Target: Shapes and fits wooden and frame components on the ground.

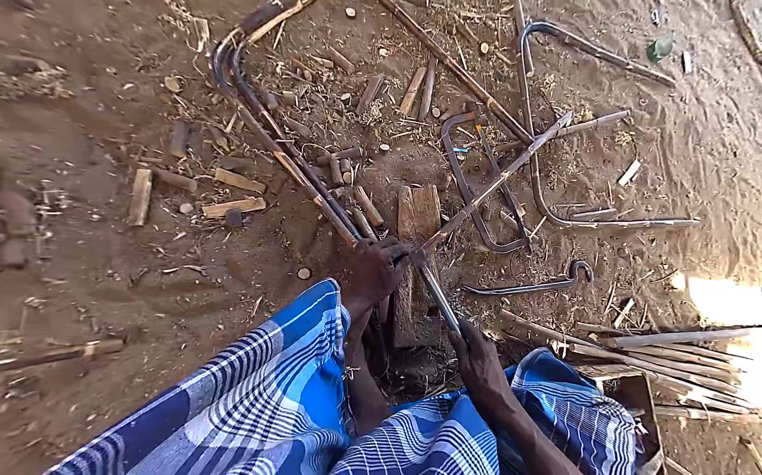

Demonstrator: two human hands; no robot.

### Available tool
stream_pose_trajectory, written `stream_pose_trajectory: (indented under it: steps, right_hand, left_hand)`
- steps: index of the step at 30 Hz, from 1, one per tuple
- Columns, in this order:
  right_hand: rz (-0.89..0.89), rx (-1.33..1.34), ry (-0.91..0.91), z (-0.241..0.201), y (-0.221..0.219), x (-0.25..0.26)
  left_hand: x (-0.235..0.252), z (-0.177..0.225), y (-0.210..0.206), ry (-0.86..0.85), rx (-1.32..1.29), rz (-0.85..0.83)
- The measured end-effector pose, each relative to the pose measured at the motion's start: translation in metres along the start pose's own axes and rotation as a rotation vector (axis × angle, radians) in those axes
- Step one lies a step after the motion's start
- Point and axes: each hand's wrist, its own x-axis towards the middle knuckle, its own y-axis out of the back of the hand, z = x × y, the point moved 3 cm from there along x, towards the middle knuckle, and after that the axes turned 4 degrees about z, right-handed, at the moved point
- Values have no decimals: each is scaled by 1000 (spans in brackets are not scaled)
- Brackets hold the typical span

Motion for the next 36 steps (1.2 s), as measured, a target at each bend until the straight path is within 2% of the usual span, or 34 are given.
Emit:
stream_pose_trajectory:
  steps: [2, 4, 6, 8, 13, 17, 19, 21, 23, 24, 26, 27, 28, 30, 32, 33, 34, 36]
  right_hand:
    - [-4, 71, -41, 2, 4, 2]
    - [50, 232, 40, 6, 11, 2]
    - [12, 432, 77, 14, 12, -2]
    - [-24, 506, 35, 18, 10, -1]
    - [-35, 473, -20, 13, 6, 5]
    - [-82, 266, -82, 19, 2, 14]
    - [-8, 316, 25, 5, 10, 9]
    - [121, 417, 232, -9, 18, -1]
    - [196, 338, 309, -3, 8, -3]
    - [151, 244, 220, 8, -1, 0]
    - [-54, 161, -116, 19, -6, 15]
    - [-74, 207, -206, 14, -1, 19]
    - [-36, 280, -198, 1, 9, 21]
    - [132, 451, 30, -25, 33, 5]
    - [293, 476, 290, -33, 37, -1]
    - [311, 434, 303, -23, 25, -1]
    - [242, 372, 225, -7, 9, 1]
    - [-49, 242, -92, 14, -9, 17]
  left_hand:
    - [0, -3, 1, -75, -21, -33]
    - [4, -13, 8, -177, 39, -152]
    - [-1, -17, 16, -186, 182, -275]
    - [-4, -9, 18, -146, 282, -349]
    - [5, -2, 15, -75, 306, -403]
    - [11, -1, 16, -45, 303, -439]
    - [11, -2, 17, -55, 303, -427]
    - [6, -7, 15, -86, 318, -403]
    - [2, -5, 14, -117, 330, -368]
    - [2, -2, 14, -121, 332, -355]
    - [5, 3, 16, -113, 347, -353]
    - [5, 3, 18, -106, 353, -359]
    - [8, 1, 19, -106, 354, -358]
    - [6, -5, 19, -111, 331, -371]
    - [4, -5, 16, -123, 316, -377]
    - [7, -4, 16, -123, 320, -371]
    - [7, -3, 17, -117, 325, -370]
    - [8, 0, 20, -104, 329, -368]
